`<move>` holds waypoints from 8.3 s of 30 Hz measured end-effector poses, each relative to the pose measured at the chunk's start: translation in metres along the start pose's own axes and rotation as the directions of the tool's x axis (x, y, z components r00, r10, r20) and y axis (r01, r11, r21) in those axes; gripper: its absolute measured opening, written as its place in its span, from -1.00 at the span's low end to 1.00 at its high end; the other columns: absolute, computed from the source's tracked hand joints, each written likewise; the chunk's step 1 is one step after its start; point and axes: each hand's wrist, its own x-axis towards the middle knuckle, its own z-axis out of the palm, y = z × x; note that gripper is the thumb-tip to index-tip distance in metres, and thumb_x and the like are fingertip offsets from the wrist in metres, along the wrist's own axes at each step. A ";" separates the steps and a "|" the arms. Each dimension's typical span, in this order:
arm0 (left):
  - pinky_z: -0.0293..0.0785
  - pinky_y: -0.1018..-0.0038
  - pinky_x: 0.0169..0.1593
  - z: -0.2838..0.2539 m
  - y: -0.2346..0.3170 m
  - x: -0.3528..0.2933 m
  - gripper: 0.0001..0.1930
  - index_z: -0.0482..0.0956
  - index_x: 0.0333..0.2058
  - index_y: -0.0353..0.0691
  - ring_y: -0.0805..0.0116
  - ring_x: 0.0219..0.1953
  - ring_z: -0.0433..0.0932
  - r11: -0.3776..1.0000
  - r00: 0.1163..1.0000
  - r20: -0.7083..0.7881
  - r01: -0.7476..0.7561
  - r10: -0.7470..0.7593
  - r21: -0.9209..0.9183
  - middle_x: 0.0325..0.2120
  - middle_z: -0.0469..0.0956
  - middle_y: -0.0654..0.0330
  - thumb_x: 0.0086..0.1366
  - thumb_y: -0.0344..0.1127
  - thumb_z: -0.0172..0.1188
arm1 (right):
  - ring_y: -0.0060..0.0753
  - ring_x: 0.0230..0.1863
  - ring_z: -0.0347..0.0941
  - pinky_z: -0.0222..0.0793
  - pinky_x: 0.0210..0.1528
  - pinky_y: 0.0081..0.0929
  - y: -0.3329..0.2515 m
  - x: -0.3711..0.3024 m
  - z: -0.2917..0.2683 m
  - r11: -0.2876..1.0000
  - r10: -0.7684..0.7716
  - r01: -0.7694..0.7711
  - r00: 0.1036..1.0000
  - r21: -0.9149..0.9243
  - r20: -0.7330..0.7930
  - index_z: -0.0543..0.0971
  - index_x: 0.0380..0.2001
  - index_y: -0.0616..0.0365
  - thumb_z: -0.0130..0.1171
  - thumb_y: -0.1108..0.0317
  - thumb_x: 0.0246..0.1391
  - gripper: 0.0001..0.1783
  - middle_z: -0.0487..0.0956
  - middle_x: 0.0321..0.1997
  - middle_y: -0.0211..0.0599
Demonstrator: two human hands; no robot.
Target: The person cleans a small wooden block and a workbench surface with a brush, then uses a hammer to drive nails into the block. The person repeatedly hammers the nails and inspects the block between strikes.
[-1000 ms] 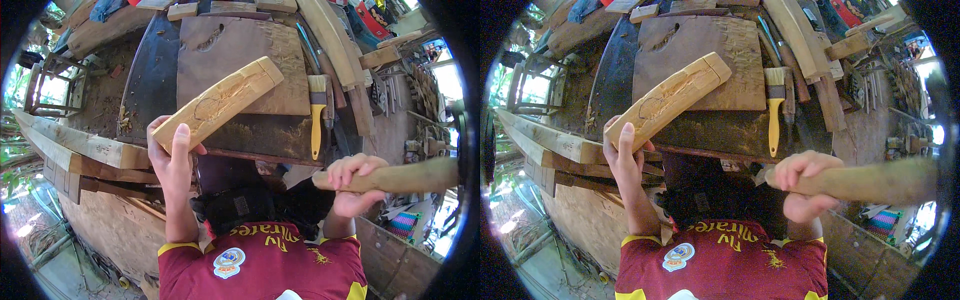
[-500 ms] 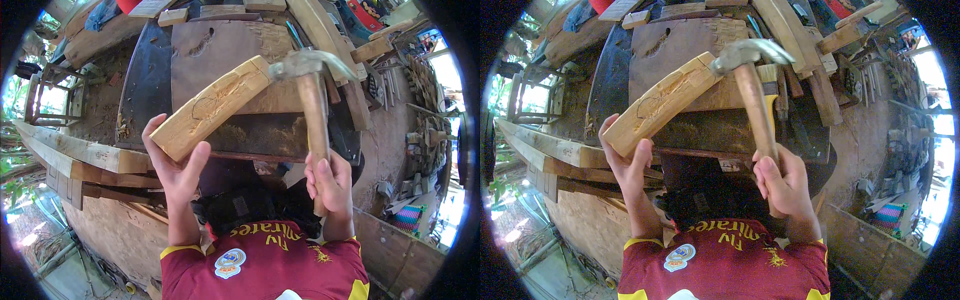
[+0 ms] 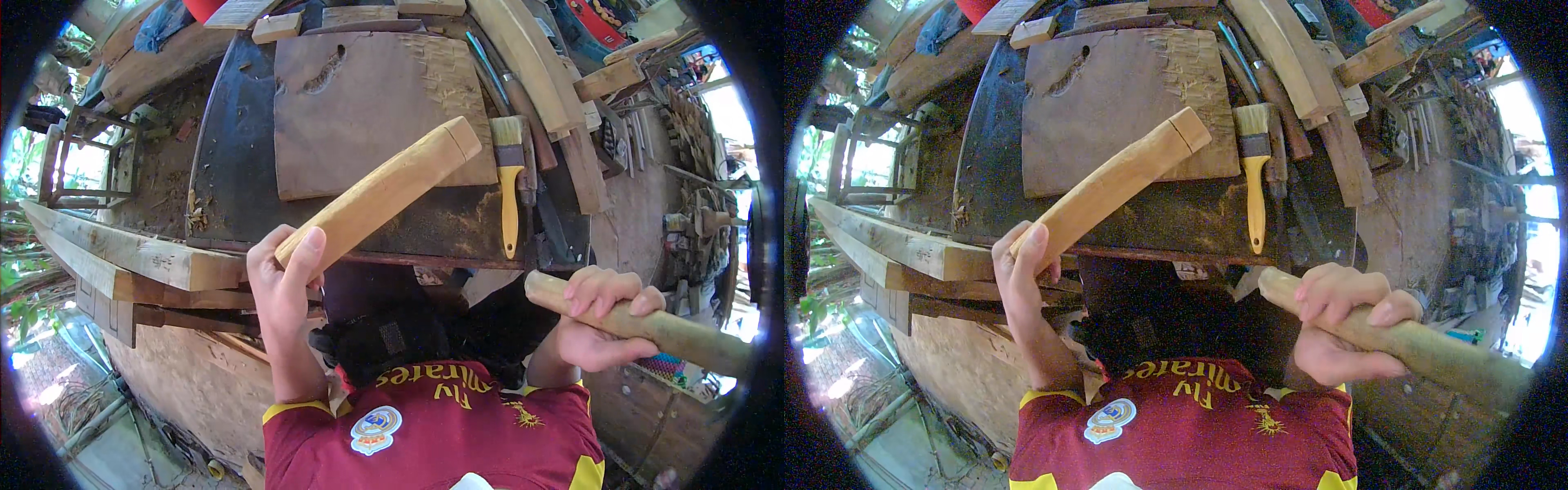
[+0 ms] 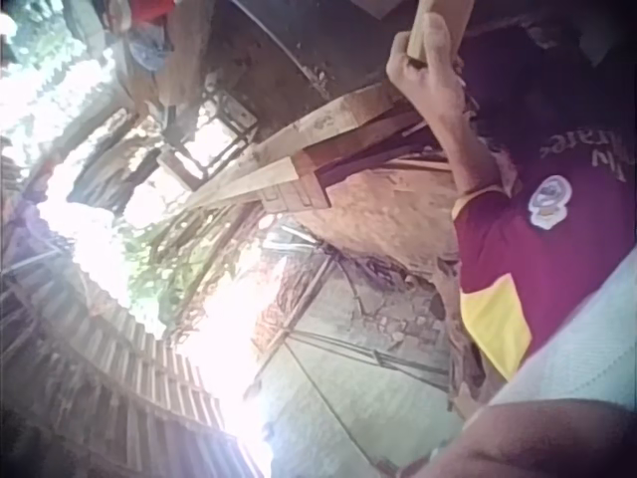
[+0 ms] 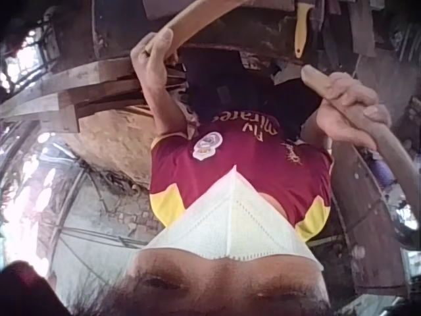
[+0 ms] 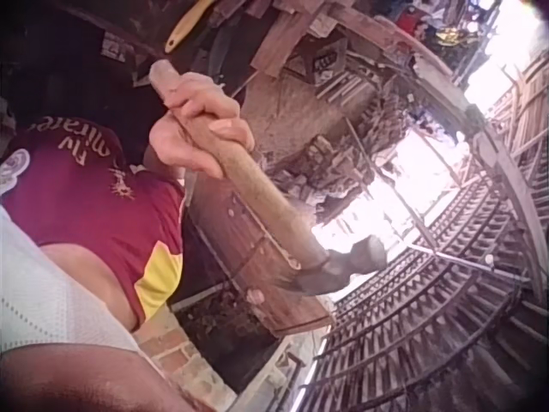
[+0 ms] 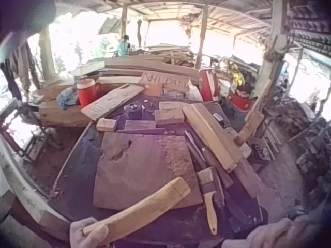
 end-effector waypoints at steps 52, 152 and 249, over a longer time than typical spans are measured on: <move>0.29 0.65 -0.47 0.014 0.007 -0.013 -0.59 0.49 -0.16 -0.40 0.58 -0.53 0.40 0.994 0.983 0.181 0.016 -0.035 0.109 -0.47 0.48 0.26 0.35 -0.07 0.09 | -0.69 -0.72 0.29 0.21 -0.69 -0.68 0.011 -0.023 -0.017 0.614 0.759 -0.704 0.651 -0.357 0.021 0.42 -0.31 0.26 0.04 0.30 0.24 -0.79 0.40 -0.63 -0.46; 0.49 0.40 -0.24 0.033 -0.174 -0.020 -0.93 0.64 -0.44 -0.25 0.29 -0.45 0.61 0.832 0.890 0.168 -0.456 0.424 0.314 -0.50 0.62 0.11 0.12 -0.46 0.19 | -0.49 -0.51 0.56 0.48 -0.49 -0.56 0.060 -0.027 0.030 0.726 0.385 -0.213 0.914 -0.654 0.130 0.46 -0.19 0.27 0.20 0.47 0.08 -0.77 0.59 -0.37 -0.24; 0.21 0.57 -0.63 0.047 -0.160 -0.017 -0.86 0.54 -0.58 -0.31 0.61 -0.75 0.33 0.711 0.886 0.149 -0.444 0.440 0.545 -0.81 0.38 0.27 0.14 -0.46 0.23 | -0.28 -0.75 0.43 0.40 -0.72 -0.43 0.005 -0.067 -0.076 0.835 -0.165 0.099 0.983 -0.541 -0.074 0.45 -0.40 0.39 0.16 0.40 -0.02 -0.78 0.48 -0.69 -0.13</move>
